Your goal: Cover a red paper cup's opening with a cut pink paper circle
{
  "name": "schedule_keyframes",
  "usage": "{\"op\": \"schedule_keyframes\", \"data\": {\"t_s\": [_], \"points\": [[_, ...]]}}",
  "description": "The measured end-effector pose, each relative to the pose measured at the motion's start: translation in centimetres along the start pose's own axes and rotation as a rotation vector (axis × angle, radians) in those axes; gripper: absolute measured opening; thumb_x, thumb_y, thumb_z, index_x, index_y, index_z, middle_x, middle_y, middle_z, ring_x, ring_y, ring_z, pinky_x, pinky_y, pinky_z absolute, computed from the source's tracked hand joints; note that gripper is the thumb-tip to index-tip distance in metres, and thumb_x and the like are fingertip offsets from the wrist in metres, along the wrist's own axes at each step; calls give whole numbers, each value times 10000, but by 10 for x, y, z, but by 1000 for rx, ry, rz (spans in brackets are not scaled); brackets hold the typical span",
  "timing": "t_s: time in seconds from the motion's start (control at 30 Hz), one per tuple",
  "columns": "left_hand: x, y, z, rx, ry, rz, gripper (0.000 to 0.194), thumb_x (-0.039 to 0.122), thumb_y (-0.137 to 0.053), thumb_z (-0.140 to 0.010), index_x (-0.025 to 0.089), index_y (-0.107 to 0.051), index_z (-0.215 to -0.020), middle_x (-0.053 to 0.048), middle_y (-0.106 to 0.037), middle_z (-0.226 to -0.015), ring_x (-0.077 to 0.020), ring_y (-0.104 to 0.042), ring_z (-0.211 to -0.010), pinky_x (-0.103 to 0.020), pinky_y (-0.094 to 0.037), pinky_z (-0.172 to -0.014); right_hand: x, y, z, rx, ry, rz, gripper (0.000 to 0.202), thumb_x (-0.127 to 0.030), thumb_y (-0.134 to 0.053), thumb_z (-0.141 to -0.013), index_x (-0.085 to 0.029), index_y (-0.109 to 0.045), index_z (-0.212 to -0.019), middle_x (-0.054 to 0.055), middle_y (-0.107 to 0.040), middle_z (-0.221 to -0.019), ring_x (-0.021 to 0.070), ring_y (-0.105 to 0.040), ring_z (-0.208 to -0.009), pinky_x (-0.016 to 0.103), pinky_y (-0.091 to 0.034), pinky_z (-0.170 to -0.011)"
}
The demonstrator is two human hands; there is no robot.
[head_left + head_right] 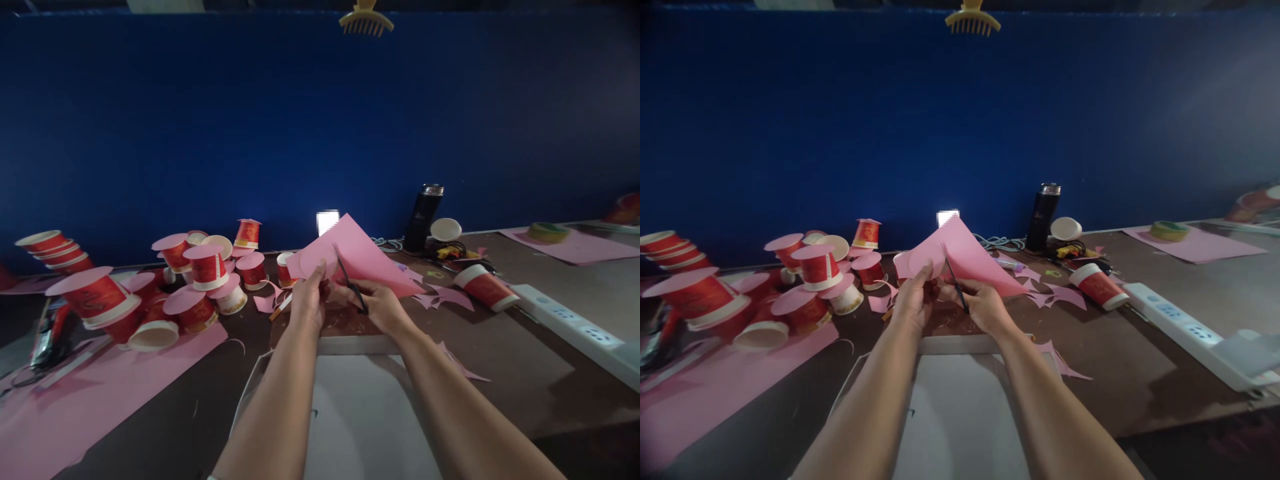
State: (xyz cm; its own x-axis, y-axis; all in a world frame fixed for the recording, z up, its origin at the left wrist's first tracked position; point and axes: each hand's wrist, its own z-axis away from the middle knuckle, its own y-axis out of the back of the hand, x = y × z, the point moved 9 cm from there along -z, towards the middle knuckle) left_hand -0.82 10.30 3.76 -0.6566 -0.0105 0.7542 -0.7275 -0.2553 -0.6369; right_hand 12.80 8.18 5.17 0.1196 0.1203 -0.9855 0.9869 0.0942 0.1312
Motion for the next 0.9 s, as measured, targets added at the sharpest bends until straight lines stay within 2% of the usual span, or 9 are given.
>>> {"op": "schedule_keyframes", "data": {"t_s": [0.2, 0.37, 0.47, 0.63, 0.9], "points": [[9, 11, -2, 112, -91, -209, 390, 378, -809, -509, 101, -604, -691, 7, -543, -519, -98, -496, -467, -228, -403, -462, 2, -4, -1, -44, 8, -13, 509, -471, -684, -682, -172, -691, -1095, -4, -626, -680, 124, -509, -621, 237, -389, -583], [9, 16, -8, 104, -125, -421, 412, 463, -780, -527, 100, -635, -656, -18, -539, -499, -133, -498, -465, -271, -403, -469, 1, 0, 0, -7, -3, 1, 538, -468, -689, -669, -168, -680, -1116, -2, -614, -643, 129, -518, -610, 238, -405, -566], [8, 16, -9, 85, -116, -433, 410, 476, -775, -526, 107, -641, -646, -37, -557, -521, -158, -528, -486, -294, -422, -489, 0, 2, 0, 11, 3, 24, 532, -463, -685, -675, -164, -680, -1114, 1, -606, -650, 128, -509, -614, 233, -400, -554], [9, 17, -10, 84, -122, -456, 415, 497, -775, -520, 122, -605, -574, -26, -530, -496, -137, -489, -468, -284, -413, -481, 1, 4, -1, 25, 11, 32, 520, -453, -691, -675, -162, -685, -1106, 9, -609, -667, 137, -514, -644, 241, -411, -578], [12, 14, -7, 61, -149, -403, 418, 470, -785, -525, 103, -640, -664, -20, -559, -538, -120, -489, -474, -265, -418, -477, -1, 3, 0, 17, 6, 52, 454, -452, -680, -697, -170, -704, -1052, -10, -568, -643, 116, -460, -613, 234, -355, -554]]}}
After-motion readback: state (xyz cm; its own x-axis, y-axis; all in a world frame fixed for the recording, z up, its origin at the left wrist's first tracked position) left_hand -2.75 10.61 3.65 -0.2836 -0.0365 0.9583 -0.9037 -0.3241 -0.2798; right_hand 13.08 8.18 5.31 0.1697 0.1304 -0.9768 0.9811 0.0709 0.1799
